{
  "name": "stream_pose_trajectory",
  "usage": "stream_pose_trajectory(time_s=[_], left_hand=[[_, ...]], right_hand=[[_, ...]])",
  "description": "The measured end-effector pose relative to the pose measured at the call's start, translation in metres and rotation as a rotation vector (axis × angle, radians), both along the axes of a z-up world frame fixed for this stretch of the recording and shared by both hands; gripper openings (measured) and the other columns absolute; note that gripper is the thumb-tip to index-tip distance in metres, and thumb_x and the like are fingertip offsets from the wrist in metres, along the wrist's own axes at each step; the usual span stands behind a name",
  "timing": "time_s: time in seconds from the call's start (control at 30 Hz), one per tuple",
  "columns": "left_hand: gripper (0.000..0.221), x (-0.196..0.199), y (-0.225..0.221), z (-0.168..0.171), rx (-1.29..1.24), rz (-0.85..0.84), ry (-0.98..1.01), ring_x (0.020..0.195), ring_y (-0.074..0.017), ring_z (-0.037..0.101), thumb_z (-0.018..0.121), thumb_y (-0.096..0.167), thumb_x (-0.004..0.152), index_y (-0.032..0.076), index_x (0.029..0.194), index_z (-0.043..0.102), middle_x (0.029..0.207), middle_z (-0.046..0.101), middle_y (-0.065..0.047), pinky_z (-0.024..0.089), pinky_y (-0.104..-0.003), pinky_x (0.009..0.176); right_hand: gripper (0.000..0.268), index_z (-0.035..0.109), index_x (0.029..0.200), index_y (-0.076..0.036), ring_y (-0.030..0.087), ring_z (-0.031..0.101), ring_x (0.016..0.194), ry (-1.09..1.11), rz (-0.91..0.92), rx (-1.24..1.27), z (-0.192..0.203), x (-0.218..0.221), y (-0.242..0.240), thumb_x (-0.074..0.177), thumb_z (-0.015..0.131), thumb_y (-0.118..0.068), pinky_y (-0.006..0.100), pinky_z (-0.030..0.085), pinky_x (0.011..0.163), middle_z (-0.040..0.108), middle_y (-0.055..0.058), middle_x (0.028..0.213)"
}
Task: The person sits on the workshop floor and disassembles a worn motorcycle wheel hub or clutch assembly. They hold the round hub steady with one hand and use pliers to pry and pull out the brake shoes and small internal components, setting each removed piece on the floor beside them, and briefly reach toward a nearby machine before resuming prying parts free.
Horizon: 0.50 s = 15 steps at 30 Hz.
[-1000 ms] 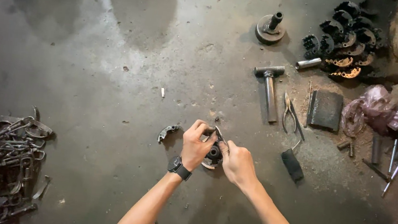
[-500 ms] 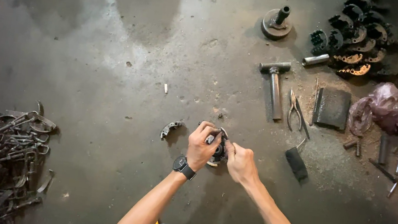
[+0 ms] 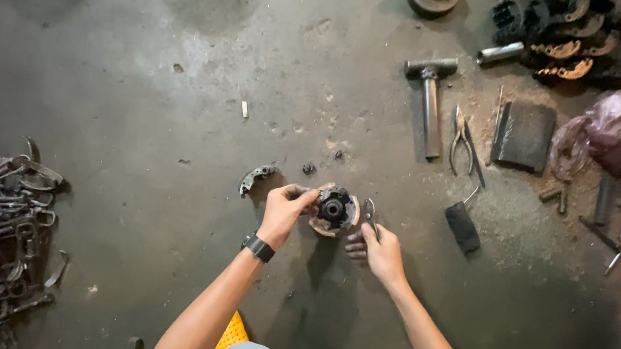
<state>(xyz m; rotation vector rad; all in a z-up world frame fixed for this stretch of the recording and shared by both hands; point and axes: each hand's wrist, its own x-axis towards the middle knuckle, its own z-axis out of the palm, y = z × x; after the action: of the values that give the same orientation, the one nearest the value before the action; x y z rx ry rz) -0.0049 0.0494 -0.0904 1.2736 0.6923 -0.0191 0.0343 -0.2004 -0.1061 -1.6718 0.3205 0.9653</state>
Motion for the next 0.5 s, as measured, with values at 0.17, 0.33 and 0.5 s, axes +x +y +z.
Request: stream_pose_trajectory(time_s=[0.17, 0.33, 0.5], left_hand=[[0.020, -0.008, 0.001, -0.007, -0.390, 0.051, -0.001, 0.065, -0.0158, 0.069, 0.077, 0.013, 0.091, -0.006, 0.093, 0.071, 0.082, 0.075, -0.011, 0.058, -0.031, 0.064], [0.019, -0.008, 0.002, 0.011, -0.380, 0.038, 0.037, 0.066, -0.0145, 0.069, 0.077, 0.013, 0.090, -0.004, 0.095, 0.072, 0.082, 0.075, -0.010, 0.057, -0.031, 0.064], [0.018, -0.012, -0.001, 0.003, -0.201, 0.007, 0.042, 0.070, -0.0171, 0.070, 0.077, 0.011, 0.089, -0.005, 0.096, 0.075, 0.083, 0.074, -0.011, 0.055, -0.031, 0.066]], right_hand=[[0.032, 0.059, 0.103, 0.004, 0.027, 0.075, 0.074, -0.010, -0.106, 0.230, -0.011, -0.001, 0.001, 0.105, 0.048, -0.026, 0.039, 0.064, 0.065, 0.072, 0.018, 0.090], [0.035, 0.058, 0.101, 0.006, 0.027, 0.075, 0.073, -0.028, -0.093, 0.224, -0.006, 0.000, -0.001, 0.106, 0.049, -0.027, 0.039, 0.063, 0.065, 0.073, 0.019, 0.090], [0.034, 0.057, 0.101, 0.006, 0.028, 0.075, 0.074, -0.022, -0.108, 0.230, -0.012, -0.011, -0.005, 0.106, 0.049, -0.027, 0.039, 0.063, 0.065, 0.074, 0.019, 0.091]])
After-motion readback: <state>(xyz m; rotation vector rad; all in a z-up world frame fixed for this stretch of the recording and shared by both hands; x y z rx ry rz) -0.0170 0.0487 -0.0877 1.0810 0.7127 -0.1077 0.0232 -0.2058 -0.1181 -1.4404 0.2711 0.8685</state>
